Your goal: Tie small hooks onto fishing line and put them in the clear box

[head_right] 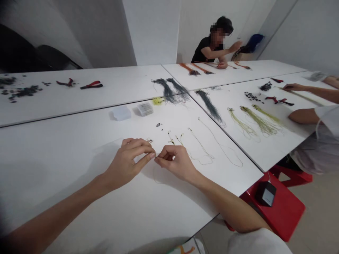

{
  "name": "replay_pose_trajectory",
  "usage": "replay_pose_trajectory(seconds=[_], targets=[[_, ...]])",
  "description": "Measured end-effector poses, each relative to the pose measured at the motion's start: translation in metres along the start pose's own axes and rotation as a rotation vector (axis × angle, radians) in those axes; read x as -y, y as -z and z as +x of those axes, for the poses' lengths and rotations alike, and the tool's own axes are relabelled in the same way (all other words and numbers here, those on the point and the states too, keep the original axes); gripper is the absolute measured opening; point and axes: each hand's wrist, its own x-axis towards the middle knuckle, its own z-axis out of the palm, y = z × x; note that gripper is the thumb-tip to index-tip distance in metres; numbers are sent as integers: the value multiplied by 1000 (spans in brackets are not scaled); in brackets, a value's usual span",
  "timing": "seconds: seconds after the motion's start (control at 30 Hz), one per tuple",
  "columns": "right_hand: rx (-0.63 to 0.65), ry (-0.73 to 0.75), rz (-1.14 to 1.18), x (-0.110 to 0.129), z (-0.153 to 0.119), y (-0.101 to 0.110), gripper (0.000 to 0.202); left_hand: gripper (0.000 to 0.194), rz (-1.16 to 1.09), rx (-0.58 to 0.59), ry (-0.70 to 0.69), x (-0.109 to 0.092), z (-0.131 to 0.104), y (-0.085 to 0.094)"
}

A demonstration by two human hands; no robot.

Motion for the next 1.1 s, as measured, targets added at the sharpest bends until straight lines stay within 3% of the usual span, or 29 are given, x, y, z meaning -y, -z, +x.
replay_pose_trajectory(seconds=[0.4, 0.63, 0.73, 0.87, 1.0, 1.1], targets=[[8, -1, -4, 1, 1, 3, 14, 15, -166, -90, 144, -2, -4, -3], [5, 38, -12, 4, -2, 2, 12, 17, -388, 19, 305, 3, -4, 6], [28, 39, -5, 5, -2, 1, 12, 23, -335, 79, 218, 4, -1, 12], [48, 63, -3, 3, -3, 0, 13, 18, -95, 202, 52, 3, 4, 15], [35, 101, -3, 2, -3, 1, 11, 21, -68, 267, 59, 2, 8, 16], [38, 93, 24, 3, -1, 4, 6, 22, -127, 249, 125, 0, 8, 17]])
